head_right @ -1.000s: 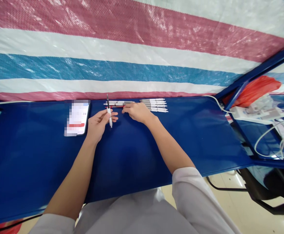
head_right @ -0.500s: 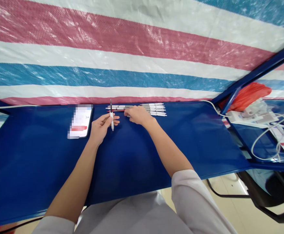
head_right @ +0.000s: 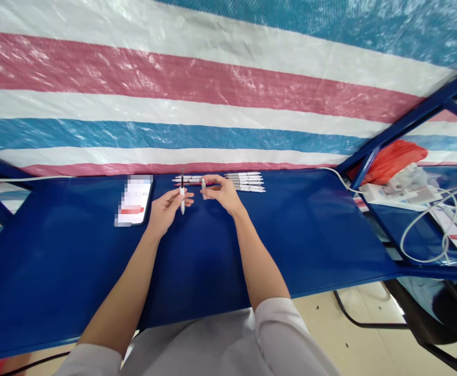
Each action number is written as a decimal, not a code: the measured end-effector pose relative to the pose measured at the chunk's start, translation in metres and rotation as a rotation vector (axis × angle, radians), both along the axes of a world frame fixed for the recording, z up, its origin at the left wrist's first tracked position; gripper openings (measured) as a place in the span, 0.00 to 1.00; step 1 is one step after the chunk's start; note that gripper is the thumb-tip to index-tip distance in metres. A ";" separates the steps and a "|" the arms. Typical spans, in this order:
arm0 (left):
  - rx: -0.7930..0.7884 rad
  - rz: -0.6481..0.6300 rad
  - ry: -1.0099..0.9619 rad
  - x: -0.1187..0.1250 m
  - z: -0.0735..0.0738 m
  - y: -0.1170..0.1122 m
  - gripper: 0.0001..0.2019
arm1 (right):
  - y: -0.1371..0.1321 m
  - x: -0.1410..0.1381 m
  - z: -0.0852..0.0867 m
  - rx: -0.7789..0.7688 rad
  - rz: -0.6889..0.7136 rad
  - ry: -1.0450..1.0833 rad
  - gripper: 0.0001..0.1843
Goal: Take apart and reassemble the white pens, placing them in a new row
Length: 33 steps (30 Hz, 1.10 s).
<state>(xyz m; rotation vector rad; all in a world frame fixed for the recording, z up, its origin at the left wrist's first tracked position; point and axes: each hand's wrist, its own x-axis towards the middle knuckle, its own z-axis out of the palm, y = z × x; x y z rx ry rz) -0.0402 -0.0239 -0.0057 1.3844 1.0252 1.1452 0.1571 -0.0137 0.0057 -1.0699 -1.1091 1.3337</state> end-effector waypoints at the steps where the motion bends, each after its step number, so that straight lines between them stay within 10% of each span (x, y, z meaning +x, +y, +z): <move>1: 0.000 -0.005 0.007 0.000 0.000 0.000 0.20 | -0.003 -0.002 -0.002 -0.025 -0.032 0.074 0.23; 33: 0.014 -0.271 0.522 -0.024 0.026 -0.005 0.16 | -0.018 -0.027 0.018 0.092 -0.588 0.467 0.12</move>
